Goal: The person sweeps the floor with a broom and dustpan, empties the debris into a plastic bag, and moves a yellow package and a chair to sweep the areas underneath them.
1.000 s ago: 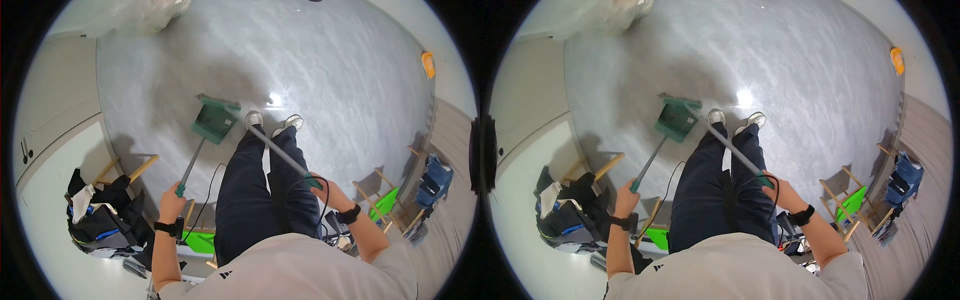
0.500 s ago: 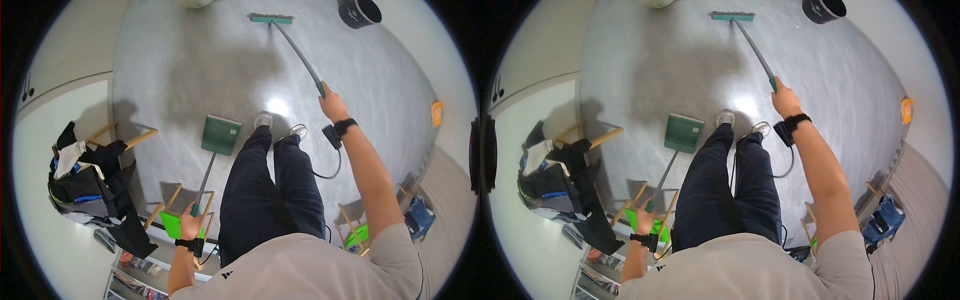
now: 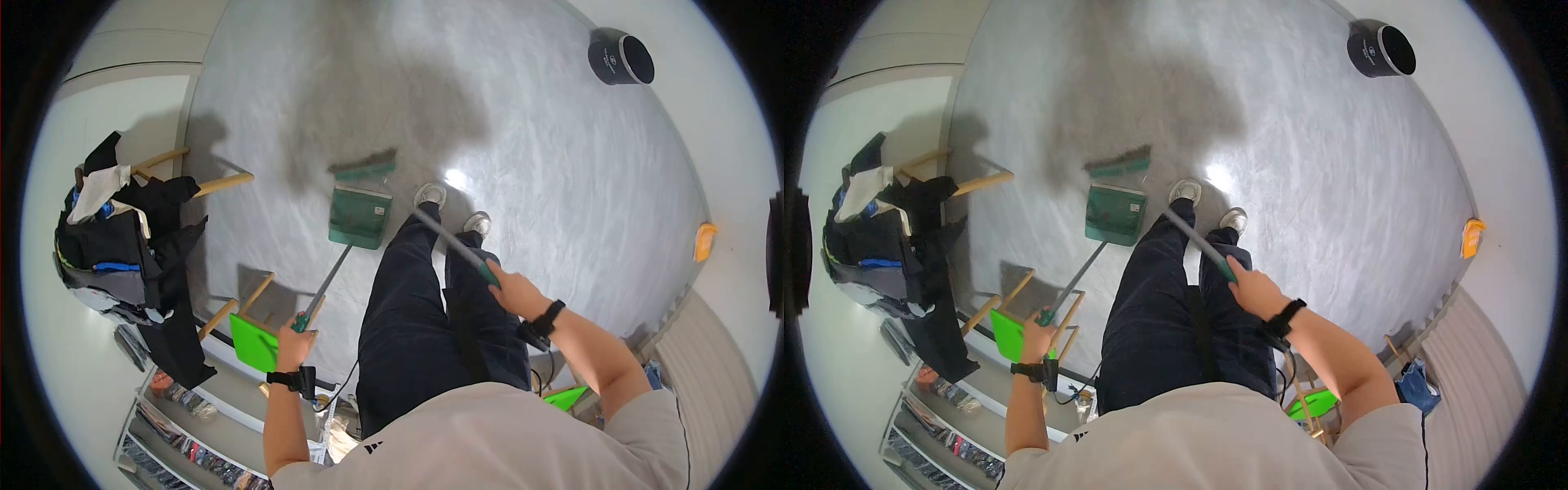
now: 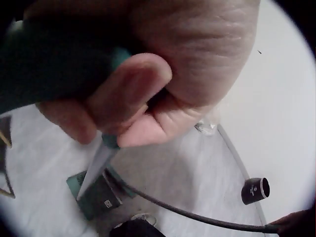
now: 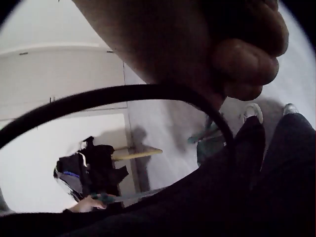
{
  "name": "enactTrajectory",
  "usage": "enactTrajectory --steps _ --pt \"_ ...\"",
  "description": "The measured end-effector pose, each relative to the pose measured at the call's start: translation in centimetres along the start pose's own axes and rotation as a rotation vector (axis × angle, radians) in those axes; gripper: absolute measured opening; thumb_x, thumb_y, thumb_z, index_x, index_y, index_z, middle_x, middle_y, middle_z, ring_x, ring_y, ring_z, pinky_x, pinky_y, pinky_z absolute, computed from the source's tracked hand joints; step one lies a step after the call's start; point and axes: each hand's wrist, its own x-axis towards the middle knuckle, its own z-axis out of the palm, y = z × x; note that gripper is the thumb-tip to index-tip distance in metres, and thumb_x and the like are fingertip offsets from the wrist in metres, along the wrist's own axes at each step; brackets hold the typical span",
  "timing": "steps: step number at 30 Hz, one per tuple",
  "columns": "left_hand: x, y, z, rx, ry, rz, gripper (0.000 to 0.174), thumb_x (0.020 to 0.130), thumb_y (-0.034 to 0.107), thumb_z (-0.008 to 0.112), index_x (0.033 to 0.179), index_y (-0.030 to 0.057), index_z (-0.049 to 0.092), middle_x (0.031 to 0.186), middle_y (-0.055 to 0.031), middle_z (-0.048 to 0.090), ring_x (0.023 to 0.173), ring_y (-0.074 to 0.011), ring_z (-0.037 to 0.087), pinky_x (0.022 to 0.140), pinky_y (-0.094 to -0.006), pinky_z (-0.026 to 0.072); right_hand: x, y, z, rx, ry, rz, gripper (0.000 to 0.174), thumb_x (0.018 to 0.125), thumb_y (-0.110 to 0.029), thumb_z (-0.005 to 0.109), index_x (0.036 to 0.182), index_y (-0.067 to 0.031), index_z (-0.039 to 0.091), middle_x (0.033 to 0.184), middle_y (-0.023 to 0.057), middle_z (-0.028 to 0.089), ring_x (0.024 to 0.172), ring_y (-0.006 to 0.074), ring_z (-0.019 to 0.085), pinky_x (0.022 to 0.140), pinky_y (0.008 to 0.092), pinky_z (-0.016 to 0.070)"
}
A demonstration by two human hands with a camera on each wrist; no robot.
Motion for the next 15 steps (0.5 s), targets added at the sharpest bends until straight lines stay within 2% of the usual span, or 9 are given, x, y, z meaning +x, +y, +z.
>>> enactTrajectory --steps 2,3,4,6,7,8,10,15 --pt "-0.8 -0.1 0.5 0.092 0.003 0.063 0.044 0.063 0.002 0.063 0.106 -0.0046 0.056 0.089 -0.0175 0.063 0.080 -0.0213 0.060 0.071 -0.0298 0.0457 -2.7 1.5 -0.2 0.059 -0.046 -0.017 0.053 0.083 -0.021 0.052 0.131 -0.0095 0.032 0.074 0.0243 0.059 0.071 0.0404 0.058 0.063 0.0489 0.0448" --pt "-1.6 1.0 0.6 0.164 -0.011 0.021 0.044 0.063 0.001 0.061 0.106 -0.0034 0.057 0.090 -0.0173 0.063 0.081 -0.0219 0.061 0.072 -0.0305 0.0460 -3.9 2.3 -0.4 0.125 -0.091 -0.031 0.053 0.083 -0.022 0.053 0.131 -0.0117 0.034 0.075 0.0239 0.060 0.072 0.0404 0.058 0.063 0.0486 0.0446" --pt "-1.8 0.8 1.2 0.158 -0.008 0.019 0.044 0.063 0.001 0.061 0.106 -0.0034 0.057 0.090 -0.0173 0.063 0.081 -0.0219 0.061 0.072 -0.0305 0.0460 -5.0 2.9 -0.8 0.118 -0.092 -0.034 0.053 0.083 -0.022 0.053 0.131 -0.0117 0.034 0.075 0.0239 0.060 0.072 0.0404 0.058 0.063 0.0486 0.0446" --pt "-2.2 0.1 1.7 0.165 0.085 0.028 0.044 0.063 0.000 0.059 0.107 -0.0017 0.057 0.089 -0.0162 0.063 0.080 -0.0215 0.060 0.071 -0.0304 0.0460 -7.2 3.8 -1.4 0.034 -0.034 0.005 0.053 0.082 -0.023 0.054 0.131 -0.0180 0.035 0.076 0.0232 0.060 0.072 0.0407 0.058 0.063 0.0486 0.0443" --pt "-2.2 -0.2 1.7 0.141 0.060 -0.040 0.044 0.064 0.000 0.056 0.108 -0.0009 0.058 0.089 -0.0156 0.063 0.078 -0.0213 0.060 0.070 -0.0299 0.0460 -7.6 4.2 -2.0 -0.008 -0.027 0.046 0.053 0.083 -0.024 0.054 0.132 -0.0218 0.034 0.075 0.0236 0.060 0.071 0.0409 0.058 0.063 0.0485 0.0444" --pt "-2.7 -0.8 1.8 0.136 0.060 -0.043 0.044 0.064 0.000 0.056 0.108 -0.0009 0.058 0.089 -0.0156 0.063 0.078 -0.0213 0.060 0.070 -0.0299 0.0460 -7.6 5.1 -2.2 -0.031 0.032 0.030 0.053 0.083 -0.024 0.054 0.132 -0.0228 0.033 0.074 0.0227 0.060 0.070 0.0399 0.058 0.062 0.0478 0.0449" --pt "-3.8 -1.7 2.3 0.149 0.096 0.084 0.043 0.065 0.000 0.054 0.107 -0.0017 0.058 0.087 -0.0159 0.063 0.075 -0.0209 0.060 0.069 -0.0296 0.0460 -6.9 6.7 -2.6 -0.130 0.136 0.057 0.054 0.083 -0.023 0.053 0.133 -0.0230 0.032 0.072 0.0222 0.059 0.068 0.0396 0.058 0.061 0.0480 0.0453" --pt "-7.3 -1.6 2.5 0.187 0.120 0.080 0.043 0.064 0.000 0.054 0.107 0.0012 0.058 0.085 -0.0176 0.063 0.076 -0.0242 0.061 0.067 -0.0304 0.0462 -2.8 10.8 -4.9 -0.143 0.466 -0.010 0.054 0.082 -0.021 0.054 0.132 -0.0215 0.033 0.072 0.0228 0.060 0.067 0.0403 0.058 0.061 0.0494 0.0453"
